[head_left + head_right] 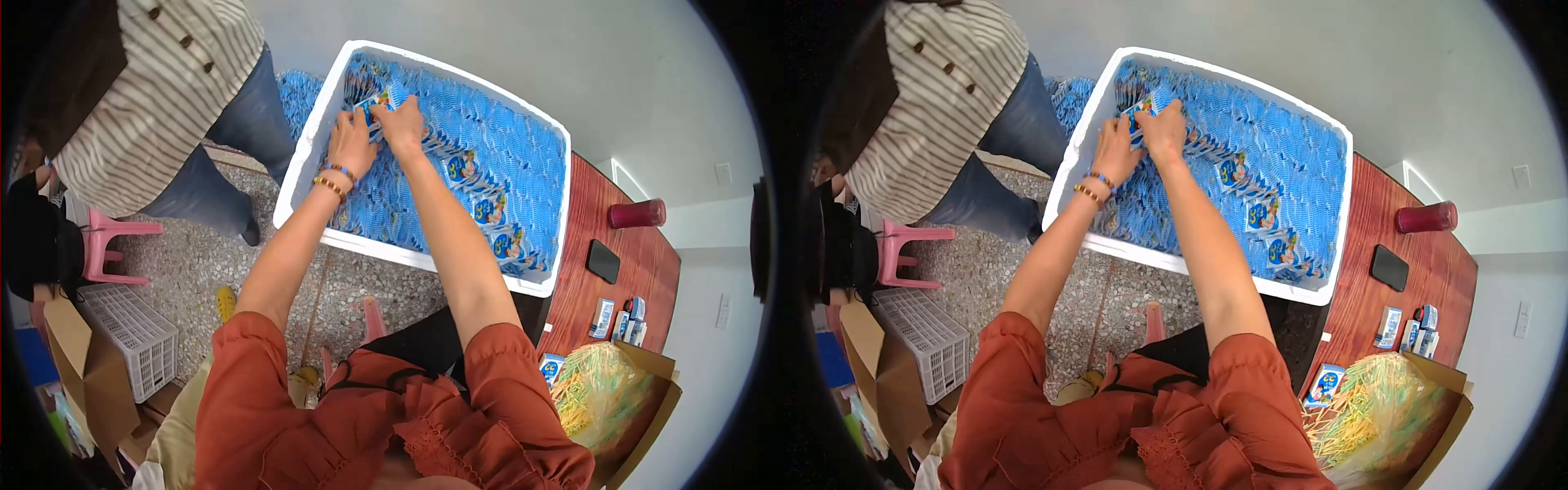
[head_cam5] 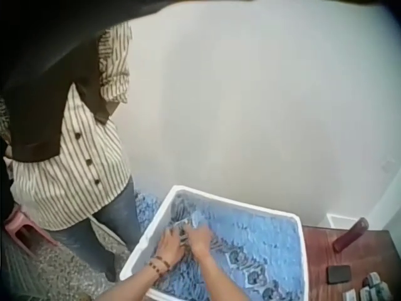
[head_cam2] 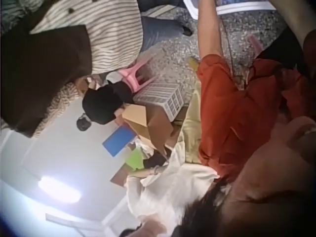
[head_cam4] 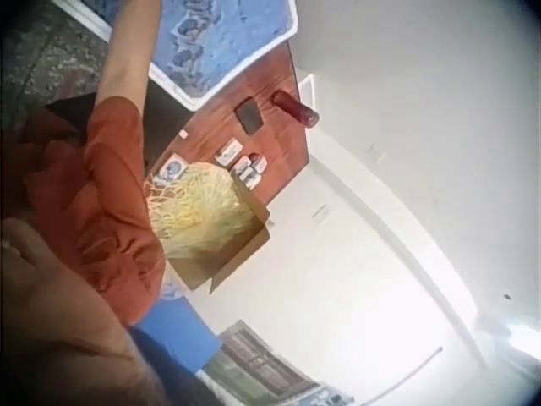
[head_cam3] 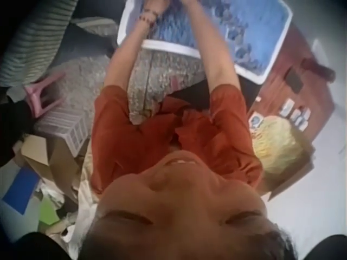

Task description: Packing small blue packets into a cardboard box containing yellow shredded paper filler.

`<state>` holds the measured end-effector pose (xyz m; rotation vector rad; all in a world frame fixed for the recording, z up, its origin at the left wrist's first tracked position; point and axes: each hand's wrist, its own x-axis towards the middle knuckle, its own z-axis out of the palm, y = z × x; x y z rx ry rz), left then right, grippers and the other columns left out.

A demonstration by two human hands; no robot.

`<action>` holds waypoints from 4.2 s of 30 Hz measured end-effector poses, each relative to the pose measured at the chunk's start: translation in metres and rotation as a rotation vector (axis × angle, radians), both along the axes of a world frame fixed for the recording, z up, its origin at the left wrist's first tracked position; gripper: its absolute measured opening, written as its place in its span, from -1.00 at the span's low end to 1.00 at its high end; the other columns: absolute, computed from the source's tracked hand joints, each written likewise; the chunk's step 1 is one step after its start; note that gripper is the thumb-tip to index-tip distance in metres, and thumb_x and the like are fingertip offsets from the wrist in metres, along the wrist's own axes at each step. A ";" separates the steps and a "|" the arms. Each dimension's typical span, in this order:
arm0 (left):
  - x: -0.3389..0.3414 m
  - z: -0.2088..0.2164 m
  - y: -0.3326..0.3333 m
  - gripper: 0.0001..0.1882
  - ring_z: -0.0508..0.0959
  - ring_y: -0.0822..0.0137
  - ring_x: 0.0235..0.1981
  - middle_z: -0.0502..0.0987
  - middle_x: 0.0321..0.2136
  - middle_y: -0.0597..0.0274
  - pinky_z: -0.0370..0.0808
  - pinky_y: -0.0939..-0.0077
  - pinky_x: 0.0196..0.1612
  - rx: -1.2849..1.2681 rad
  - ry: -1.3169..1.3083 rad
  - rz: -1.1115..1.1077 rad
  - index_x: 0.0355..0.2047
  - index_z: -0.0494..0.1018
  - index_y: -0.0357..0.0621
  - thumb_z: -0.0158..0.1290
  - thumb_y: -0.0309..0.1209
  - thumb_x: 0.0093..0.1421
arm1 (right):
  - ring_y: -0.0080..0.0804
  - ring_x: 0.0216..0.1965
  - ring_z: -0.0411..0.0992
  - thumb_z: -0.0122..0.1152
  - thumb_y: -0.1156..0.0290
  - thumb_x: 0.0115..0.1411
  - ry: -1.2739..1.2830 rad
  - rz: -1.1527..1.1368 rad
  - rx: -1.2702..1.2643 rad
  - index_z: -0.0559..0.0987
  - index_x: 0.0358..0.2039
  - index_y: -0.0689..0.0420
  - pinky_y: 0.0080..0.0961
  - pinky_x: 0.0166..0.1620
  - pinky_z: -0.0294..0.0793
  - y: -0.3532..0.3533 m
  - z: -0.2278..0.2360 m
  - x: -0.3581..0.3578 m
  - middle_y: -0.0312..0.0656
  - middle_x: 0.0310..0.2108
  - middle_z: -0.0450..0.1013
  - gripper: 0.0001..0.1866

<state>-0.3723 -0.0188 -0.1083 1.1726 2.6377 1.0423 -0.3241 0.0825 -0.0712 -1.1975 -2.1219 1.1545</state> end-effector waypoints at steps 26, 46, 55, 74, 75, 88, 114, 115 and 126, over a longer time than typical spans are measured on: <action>-0.049 -0.030 0.034 -0.08 0.32 -0.17 0.08 0.27 0.04 -0.28 0.29 0.17 0.15 -0.094 -0.279 0.036 0.23 0.06 -0.33 0.28 -0.26 -0.05 | 0.08 -0.14 0.43 0.16 0.48 0.08 -0.050 0.211 0.297 0.35 -0.03 0.30 -0.15 -0.13 0.43 0.004 -0.004 0.053 0.15 -0.10 0.37 -0.58; -0.055 -0.027 0.038 -0.32 0.40 -0.12 0.00 0.41 -0.09 -0.20 0.38 0.13 0.03 -0.054 -0.205 0.104 0.01 0.34 -0.31 0.33 -0.28 -0.10 | -0.06 -0.46 0.53 0.12 0.29 0.15 -0.114 0.093 0.140 0.56 -0.33 0.21 -0.21 -0.33 0.48 0.014 -0.039 0.027 0.01 -0.56 0.52 -0.77; -0.056 -0.027 0.038 -0.33 0.42 -0.07 0.00 0.44 -0.07 -0.17 0.36 0.20 0.08 -0.109 -0.125 0.034 0.08 0.32 -0.33 0.27 -0.36 -0.04 | 0.07 -0.48 0.49 0.07 0.30 0.17 -0.083 0.013 0.459 0.56 -0.49 0.24 -0.12 -0.36 0.47 0.036 -0.045 -0.008 0.08 -0.57 0.49 -0.74; -0.047 -0.058 0.041 -0.40 0.33 -0.21 0.00 0.29 -0.06 -0.14 0.34 0.03 0.03 -0.179 0.034 -0.034 0.14 0.23 -0.17 0.08 -0.52 0.05 | 0.02 -0.15 0.47 -0.02 0.52 0.14 0.217 0.335 0.025 0.43 -0.05 0.26 -0.24 -0.10 0.44 0.030 -0.054 0.015 0.10 -0.21 0.50 -0.67; -0.052 -0.059 0.039 -0.32 0.30 -0.23 0.03 0.26 -0.01 -0.17 0.29 0.01 0.07 -0.233 -0.004 -0.047 0.20 0.14 -0.23 0.09 -0.46 0.05 | 0.02 -0.16 0.48 -0.02 0.50 0.15 0.198 0.403 0.028 0.47 -0.09 0.26 -0.25 -0.10 0.44 0.022 -0.044 0.025 0.10 -0.22 0.51 -0.69; -0.074 -0.051 0.040 -0.77 0.54 -0.10 -0.45 0.53 -0.47 -0.12 0.44 0.06 -0.34 -0.241 0.695 -0.318 -0.24 0.49 -0.03 -0.04 -0.45 0.07 | -0.38 -0.31 0.52 0.08 0.50 0.22 0.190 0.078 0.187 0.54 -0.20 0.22 -0.52 -0.24 0.48 -0.111 0.024 0.342 -0.16 -0.35 0.52 -0.83; 0.063 0.048 0.014 -0.37 0.35 -0.15 0.02 0.37 -0.02 -0.24 0.23 0.06 0.12 0.377 0.654 -0.304 0.10 0.25 -0.43 0.10 -0.23 0.14 | -0.08 -0.14 0.44 0.35 0.06 -0.10 -0.405 -0.881 0.162 0.53 -0.26 0.21 -0.19 -0.10 0.37 -0.146 0.025 0.609 -0.01 -0.23 0.49 -0.49; 0.107 0.060 0.012 -0.43 0.35 -0.11 0.03 0.39 -0.02 -0.18 0.20 0.09 0.14 0.544 0.678 -0.426 0.09 0.29 -0.38 0.11 -0.28 0.13 | -0.07 -0.17 0.45 0.35 0.06 -0.10 -0.406 -0.866 0.138 0.52 -0.27 0.22 -0.19 -0.14 0.38 -0.146 0.030 0.609 -0.02 -0.25 0.49 -0.48; 0.481 0.046 0.018 -0.12 0.17 0.01 0.22 0.16 0.21 0.06 0.11 0.14 0.18 0.379 0.321 -1.569 0.20 0.17 -0.16 0.31 -0.28 -0.13 | -0.10 -0.32 0.49 0.28 0.23 -0.03 -0.285 -0.865 0.303 0.56 -0.37 0.15 -0.19 -0.24 0.43 -0.140 0.023 0.614 -0.10 -0.39 0.52 -0.72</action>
